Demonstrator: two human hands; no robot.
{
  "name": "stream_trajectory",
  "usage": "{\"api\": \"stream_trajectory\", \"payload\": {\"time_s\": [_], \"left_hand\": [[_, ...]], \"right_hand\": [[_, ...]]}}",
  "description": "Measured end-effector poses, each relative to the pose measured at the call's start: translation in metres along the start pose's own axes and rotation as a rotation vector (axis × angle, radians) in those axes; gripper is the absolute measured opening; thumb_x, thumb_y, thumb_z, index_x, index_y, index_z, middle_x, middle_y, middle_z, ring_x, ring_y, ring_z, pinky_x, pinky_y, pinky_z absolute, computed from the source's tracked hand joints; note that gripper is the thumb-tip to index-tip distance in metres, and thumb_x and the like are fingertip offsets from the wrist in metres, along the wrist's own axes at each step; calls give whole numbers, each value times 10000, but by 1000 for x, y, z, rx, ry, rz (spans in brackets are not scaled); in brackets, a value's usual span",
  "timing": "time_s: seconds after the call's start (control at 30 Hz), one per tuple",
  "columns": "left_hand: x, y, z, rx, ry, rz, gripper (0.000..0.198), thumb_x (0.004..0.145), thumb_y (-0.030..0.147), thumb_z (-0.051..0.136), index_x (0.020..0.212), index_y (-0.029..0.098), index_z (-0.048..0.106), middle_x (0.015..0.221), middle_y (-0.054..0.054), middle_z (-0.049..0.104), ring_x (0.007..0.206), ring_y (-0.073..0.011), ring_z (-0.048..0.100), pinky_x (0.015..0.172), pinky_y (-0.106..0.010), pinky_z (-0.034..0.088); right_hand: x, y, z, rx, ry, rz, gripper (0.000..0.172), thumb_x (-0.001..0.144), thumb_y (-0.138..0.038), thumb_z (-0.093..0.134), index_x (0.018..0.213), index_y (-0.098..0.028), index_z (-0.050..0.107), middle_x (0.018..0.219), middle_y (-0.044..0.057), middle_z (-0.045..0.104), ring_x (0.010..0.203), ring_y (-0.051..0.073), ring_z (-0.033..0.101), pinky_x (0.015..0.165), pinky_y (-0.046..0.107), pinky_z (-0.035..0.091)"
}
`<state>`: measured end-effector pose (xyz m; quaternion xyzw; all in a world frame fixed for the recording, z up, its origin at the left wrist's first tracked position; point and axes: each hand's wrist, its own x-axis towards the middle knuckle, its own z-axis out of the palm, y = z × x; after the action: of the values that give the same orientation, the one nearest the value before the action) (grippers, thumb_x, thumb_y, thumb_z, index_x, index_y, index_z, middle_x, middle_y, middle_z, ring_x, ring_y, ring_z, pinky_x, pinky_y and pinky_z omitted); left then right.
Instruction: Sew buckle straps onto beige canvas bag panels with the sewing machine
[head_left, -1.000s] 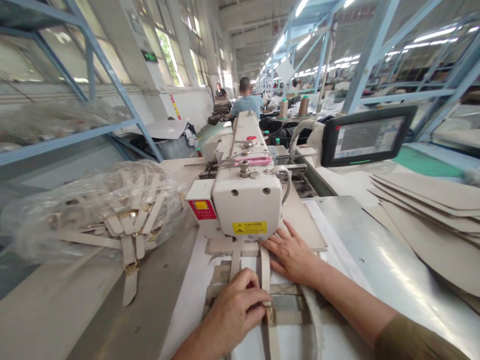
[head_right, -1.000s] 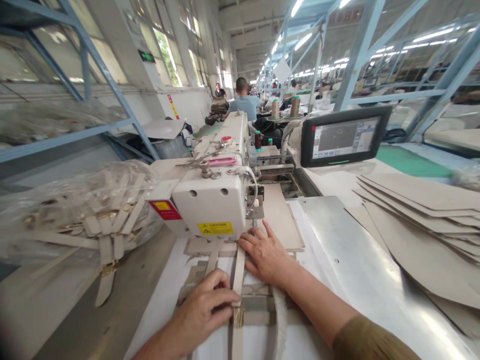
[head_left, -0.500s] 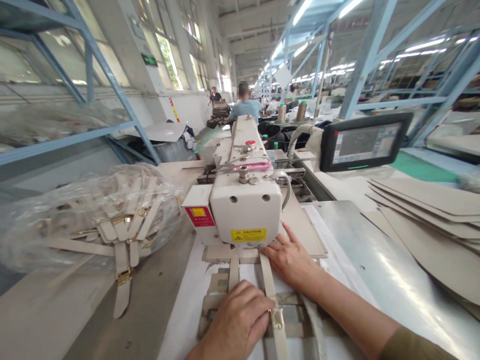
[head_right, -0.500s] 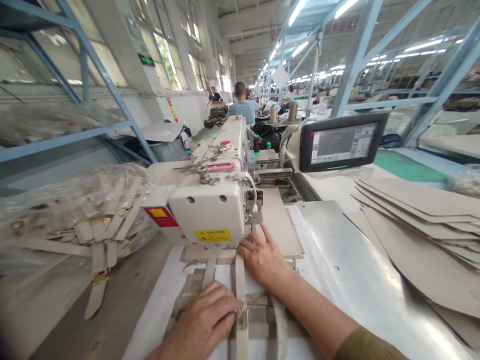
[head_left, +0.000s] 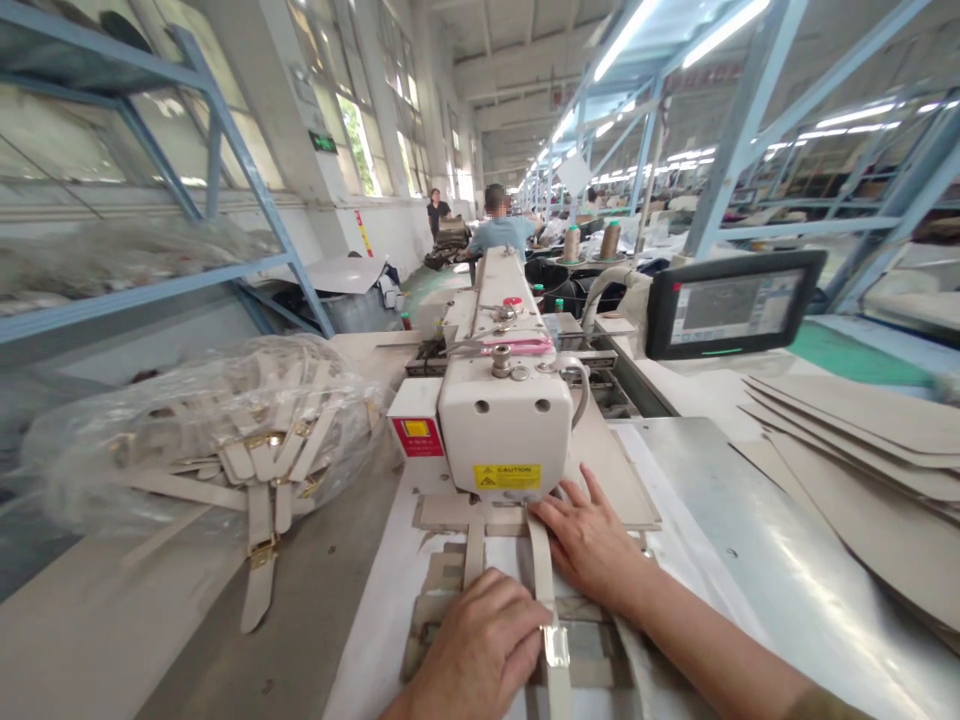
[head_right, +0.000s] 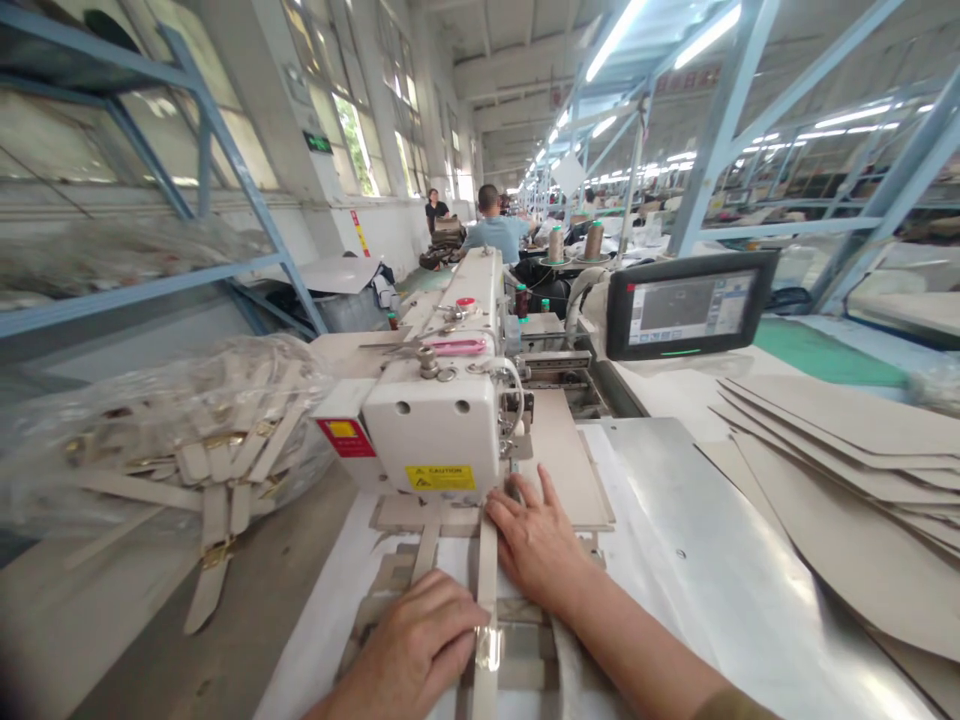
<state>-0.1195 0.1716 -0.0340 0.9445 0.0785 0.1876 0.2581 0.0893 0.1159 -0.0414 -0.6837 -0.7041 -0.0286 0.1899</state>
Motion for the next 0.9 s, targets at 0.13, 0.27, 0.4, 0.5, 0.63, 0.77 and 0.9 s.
{"api": "stream_trajectory", "payload": {"time_s": [0.13, 0.27, 0.4, 0.5, 0.63, 0.77, 0.9], "left_hand": [[0, 0, -3, 24, -3, -2, 109, 912, 96, 603, 953, 189, 643, 891, -21, 641, 866, -184, 546, 777, -274, 437], [-4, 2, -8, 73, -60, -17, 94, 882, 105, 654, 915, 193, 658, 867, -9, 642, 840, -173, 563, 753, -263, 431], [-9, 3, -11, 125, -97, 6, 54, 883, 138, 662, 874, 191, 657, 838, -3, 632, 819, -165, 561, 725, -256, 424], [-12, 1, -10, 150, -82, 37, 60, 917, 184, 622, 874, 197, 663, 820, -11, 631, 808, -166, 557, 716, -254, 428], [-16, -2, -9, 182, -43, 92, 127, 958, 224, 560, 903, 205, 673, 793, -17, 635, 784, -169, 561, 706, -261, 431], [-20, -4, -12, 200, -19, 103, 148, 975, 234, 536, 915, 212, 671, 790, -17, 640, 775, -159, 568, 708, -246, 442], [-26, -9, -13, 226, -24, 105, 115, 971, 251, 569, 916, 216, 664, 795, -1, 662, 787, -156, 577, 710, -235, 440]], "right_hand": [[1, -2, -3, -64, 18, 43, 293, 917, -279, 597, 1203, -265, 660, 1245, 64, 625, 1320, 313, 393, 1203, 582, 47], [-2, -7, -2, -85, 26, 51, 334, 889, -349, 654, 1223, -328, 660, 1215, 90, 577, 1282, 325, 403, 1190, 597, 100], [-5, -11, 0, -91, 42, 46, 336, 877, -363, 671, 1213, -345, 662, 1187, 90, 557, 1233, 319, 421, 1188, 603, 97], [-5, -13, 1, -114, 45, 34, 341, 876, -345, 668, 1216, -335, 662, 1177, 99, 549, 1217, 326, 422, 1184, 613, 97], [-5, -15, 0, -140, 44, 16, 346, 896, -298, 627, 1239, -327, 652, 1179, 110, 536, 1214, 335, 418, 1173, 630, 114], [-5, -17, 0, -143, 51, 19, 335, 897, -307, 637, 1230, -337, 657, 1183, 112, 537, 1217, 341, 420, 1169, 628, 134], [-4, -22, 3, -165, 54, 14, 350, 897, -331, 648, 1247, -335, 645, 1190, 116, 547, 1219, 346, 426, 1166, 631, 145]]}}
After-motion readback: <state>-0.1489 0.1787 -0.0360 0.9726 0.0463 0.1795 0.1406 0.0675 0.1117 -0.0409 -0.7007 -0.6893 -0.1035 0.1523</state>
